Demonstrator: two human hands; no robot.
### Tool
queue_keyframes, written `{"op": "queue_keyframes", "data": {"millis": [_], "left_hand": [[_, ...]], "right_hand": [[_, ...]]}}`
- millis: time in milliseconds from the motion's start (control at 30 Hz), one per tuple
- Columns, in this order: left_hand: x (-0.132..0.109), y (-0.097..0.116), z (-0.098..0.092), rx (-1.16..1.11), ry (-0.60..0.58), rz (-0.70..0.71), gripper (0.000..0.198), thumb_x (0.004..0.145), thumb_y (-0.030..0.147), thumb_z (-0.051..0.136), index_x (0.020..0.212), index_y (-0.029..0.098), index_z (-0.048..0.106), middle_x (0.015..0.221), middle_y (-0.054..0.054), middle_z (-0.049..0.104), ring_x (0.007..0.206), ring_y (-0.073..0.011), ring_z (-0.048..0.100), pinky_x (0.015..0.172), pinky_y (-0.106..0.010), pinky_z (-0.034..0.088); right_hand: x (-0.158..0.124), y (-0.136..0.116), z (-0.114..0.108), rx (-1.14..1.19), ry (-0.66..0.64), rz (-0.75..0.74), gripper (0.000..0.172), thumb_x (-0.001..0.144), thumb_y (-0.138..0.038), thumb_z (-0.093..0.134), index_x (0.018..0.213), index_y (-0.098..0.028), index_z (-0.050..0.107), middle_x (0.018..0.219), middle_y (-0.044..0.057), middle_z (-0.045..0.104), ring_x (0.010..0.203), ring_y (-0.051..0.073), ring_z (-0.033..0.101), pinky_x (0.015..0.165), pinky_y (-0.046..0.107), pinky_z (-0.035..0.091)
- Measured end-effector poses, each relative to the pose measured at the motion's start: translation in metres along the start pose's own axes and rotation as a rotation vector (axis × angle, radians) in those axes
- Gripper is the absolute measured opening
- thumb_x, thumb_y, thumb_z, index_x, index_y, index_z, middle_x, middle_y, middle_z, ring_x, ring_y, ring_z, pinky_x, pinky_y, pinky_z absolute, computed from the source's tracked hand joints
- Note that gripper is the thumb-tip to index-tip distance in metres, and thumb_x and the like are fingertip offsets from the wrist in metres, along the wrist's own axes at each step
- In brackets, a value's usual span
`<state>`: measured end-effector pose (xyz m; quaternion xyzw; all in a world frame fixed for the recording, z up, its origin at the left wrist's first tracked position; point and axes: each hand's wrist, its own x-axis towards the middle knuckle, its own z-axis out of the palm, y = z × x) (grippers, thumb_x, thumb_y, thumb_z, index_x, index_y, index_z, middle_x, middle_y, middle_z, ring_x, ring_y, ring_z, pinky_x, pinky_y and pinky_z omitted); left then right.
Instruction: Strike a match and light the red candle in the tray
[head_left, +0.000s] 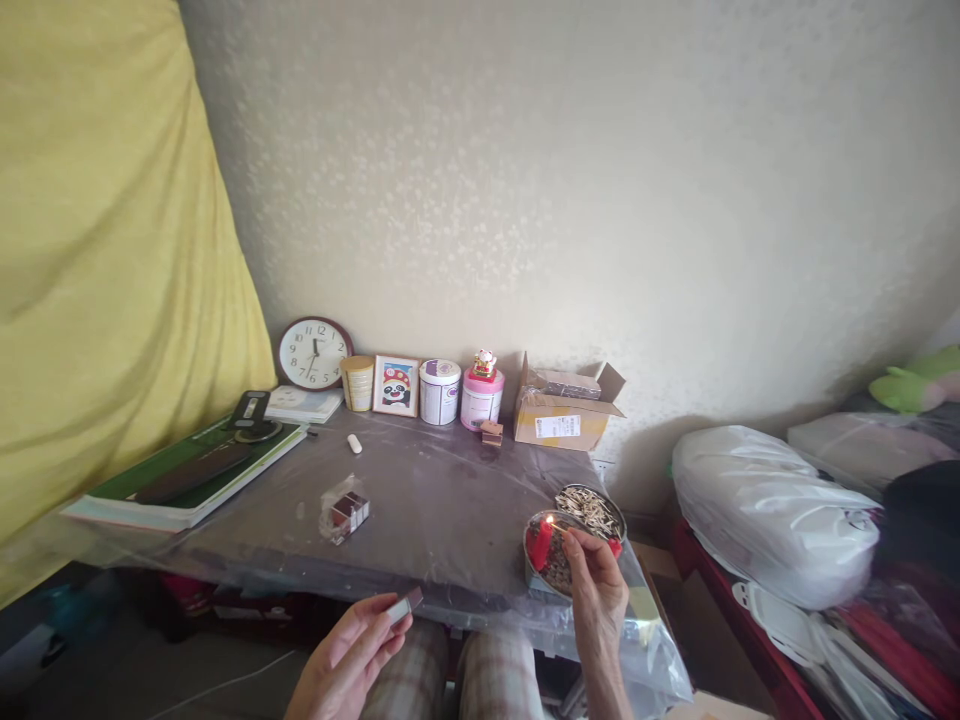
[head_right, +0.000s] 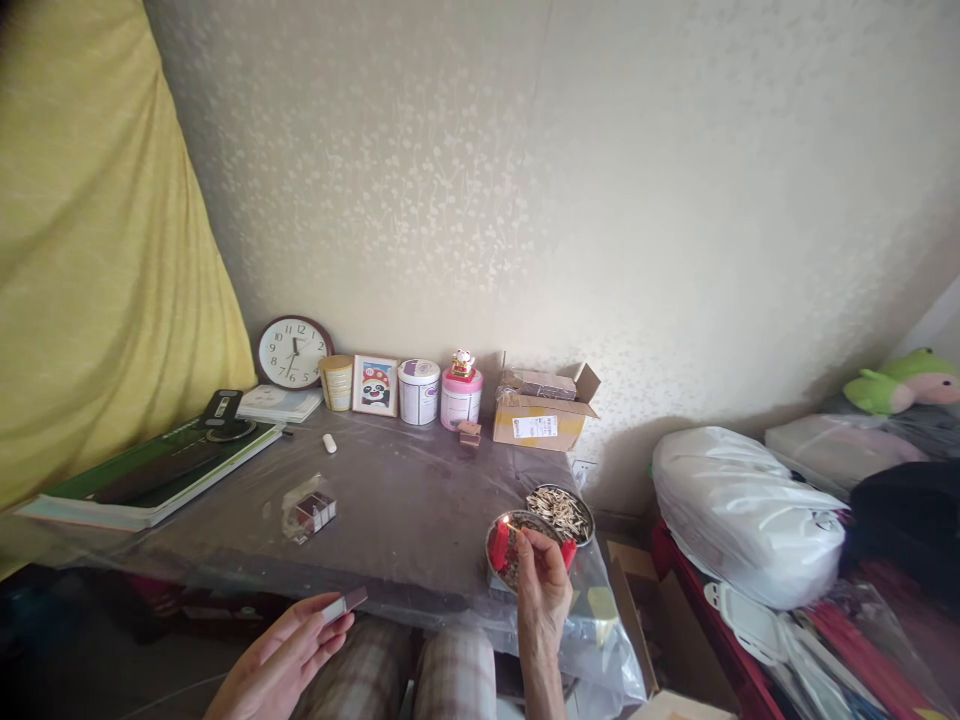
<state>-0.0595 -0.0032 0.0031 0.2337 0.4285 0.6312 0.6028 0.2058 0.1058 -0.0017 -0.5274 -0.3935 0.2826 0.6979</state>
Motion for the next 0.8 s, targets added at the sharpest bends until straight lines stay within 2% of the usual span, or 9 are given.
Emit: {"op": "queue_keyframes", "data": {"millis": [200,367,500,567,667,800], "left_hand": [[0.002,-0.001,0.0,0.006,0.01,-0.012,0.035,0.062,0.046,0.08,0.086,0.02,0.078,0.094,-0.008,0.079,0.093,-0.0232,0.068,0.086,-0.031,0.053],[0.0,0.001,-0.001,0.016,0.03,-0.009,0.039,0.057,0.048,0.082,0.083,0.02,0.078,0.091,-0.008,0.079,0.091,-0.0241,0.068,0.084,-0.031,0.054],[0.001,0.0,-0.003,0.022,0.03,-0.019,0.037,0.06,0.049,0.08,0.084,0.02,0.078,0.091,-0.007,0.079,0.092,-0.024,0.068,0.084,-0.031,0.054],[0.002,0.0,-0.003,0.023,0.04,-0.027,0.039,0.059,0.049,0.081,0.084,0.02,0.078,0.091,-0.007,0.079,0.093,-0.0249,0.069,0.085,-0.031,0.055],[0.002,0.0,0.0,0.035,0.04,-0.036,0.04,0.059,0.05,0.081,0.085,0.019,0.078,0.092,-0.008,0.079,0.095,-0.0266,0.069,0.087,-0.033,0.054],[0.004,-0.002,0.001,0.04,0.03,-0.053,0.041,0.056,0.05,0.082,0.083,0.019,0.079,0.092,-0.009,0.08,0.094,-0.0269,0.07,0.087,-0.033,0.055]], "right_hand": [[-0.006,-0.013,0.002,0.096,-0.009,0.016,0.036,0.06,-0.05,0.079,0.076,-0.019,0.069,0.077,0.002,0.072,0.07,0.016,0.066,0.065,0.026,0.054],[-0.008,-0.038,-0.005,0.146,-0.028,0.017,0.033,0.06,-0.044,0.082,0.077,-0.019,0.069,0.079,0.001,0.073,0.071,0.016,0.066,0.065,0.027,0.054],[0.014,-0.063,-0.034,0.28,0.013,0.031,0.03,0.057,-0.036,0.085,0.077,-0.02,0.07,0.076,-0.002,0.071,0.066,0.011,0.062,0.064,0.023,0.051],[0.031,-0.068,-0.055,0.352,0.024,0.013,0.03,0.056,-0.039,0.084,0.075,-0.022,0.067,0.073,-0.003,0.068,0.063,0.01,0.06,0.063,0.024,0.051],[0.056,-0.061,-0.081,0.249,0.029,-0.028,0.029,0.059,-0.048,0.077,0.071,-0.023,0.064,0.071,-0.003,0.065,0.059,0.011,0.058,0.059,0.028,0.05],[0.076,-0.038,-0.103,0.113,0.087,-0.028,0.022,0.046,-0.024,0.085,0.061,-0.018,0.07,0.057,-0.001,0.064,0.051,0.012,0.051,0.05,0.026,0.044]]}}
